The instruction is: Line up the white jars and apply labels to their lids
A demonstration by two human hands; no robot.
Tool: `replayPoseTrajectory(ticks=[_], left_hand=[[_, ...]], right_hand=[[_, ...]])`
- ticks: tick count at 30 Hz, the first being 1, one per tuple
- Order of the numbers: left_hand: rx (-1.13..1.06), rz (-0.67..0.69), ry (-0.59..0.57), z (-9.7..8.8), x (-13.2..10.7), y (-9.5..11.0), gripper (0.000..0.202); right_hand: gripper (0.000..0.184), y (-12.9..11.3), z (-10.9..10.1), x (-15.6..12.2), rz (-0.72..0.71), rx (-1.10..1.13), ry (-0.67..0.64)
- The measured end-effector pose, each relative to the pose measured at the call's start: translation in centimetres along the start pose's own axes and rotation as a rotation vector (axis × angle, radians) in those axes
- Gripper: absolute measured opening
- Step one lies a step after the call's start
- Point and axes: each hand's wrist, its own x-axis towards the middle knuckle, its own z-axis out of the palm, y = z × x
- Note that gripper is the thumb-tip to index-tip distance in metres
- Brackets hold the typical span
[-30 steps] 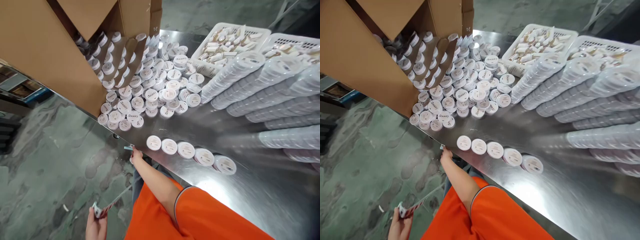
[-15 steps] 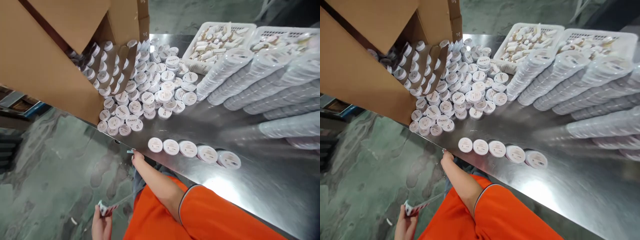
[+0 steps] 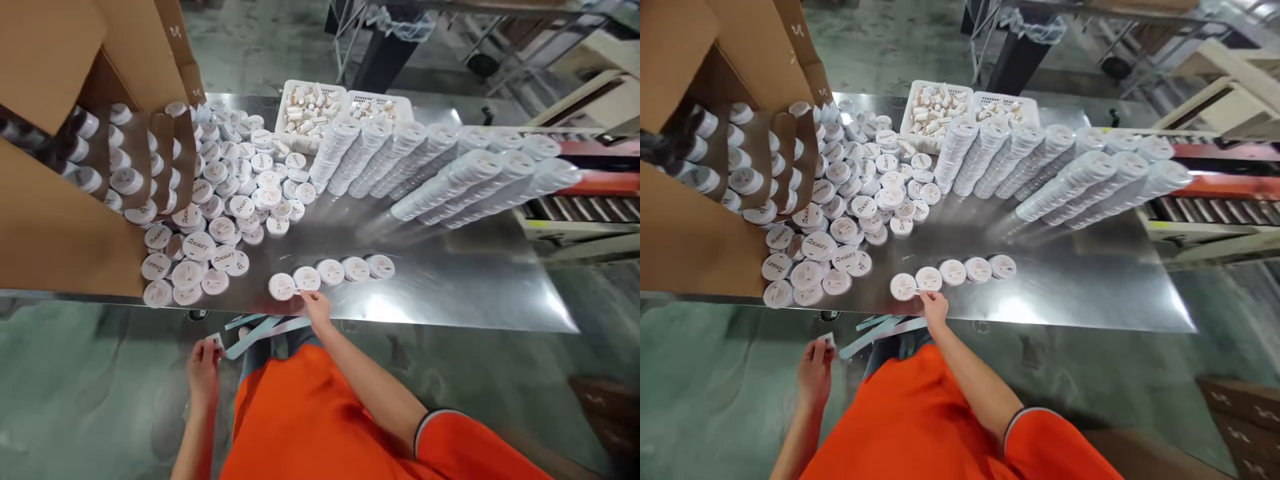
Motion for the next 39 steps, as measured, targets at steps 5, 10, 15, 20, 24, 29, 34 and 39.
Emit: replayPoseTrajectory(ticks=[5, 10, 15, 20, 24, 29, 34, 39], left_hand=[[0.354, 0.257, -0.34, 7.7, 1.1, -0.1, 0.034], [0.735, 0.569, -0.738, 12.8, 1.4, -1.4, 0.027], [1.093, 0.779, -0.851, 14.7, 1.2, -0.9, 0.018], [1.227, 0.862, -0.858, 15.6, 0.8, -1.0, 0.016], [1.293, 0.854, -0.861, 16.0, 0.7, -1.1, 0.022], [1.343, 0.801, -0.869, 16.4, 0.3, -0.4, 0.026], [1.346, 0.777, -0.894, 16.4, 0.1, 0.0, 0.029], [1.335, 0.747, -0.899, 16.4, 0.3, -0.1, 0.028]], right_hand=[[0.015, -0.9, -1.0, 2.7, -0.09, -0.087, -0.047], [0.015, -1.7, 0.9, 2.5, -0.109, -0.244, -0.076], [0.013, -1.8, 1.8, 1.8, -0.052, -0.345, -0.076], [0.013, -2.0, 1.8, 1.7, -0.038, -0.411, -0.116], [0.013, -2.0, 2.0, 1.6, -0.014, -0.472, -0.113], [0.015, -2.1, 2.5, 1.5, 0.01, -0.521, -0.088], [0.015, -2.4, 2.5, 1.4, 0.015, -0.551, -0.094], [0.015, -2.6, 2.5, 1.2, -0.008, -0.593, -0.097]])
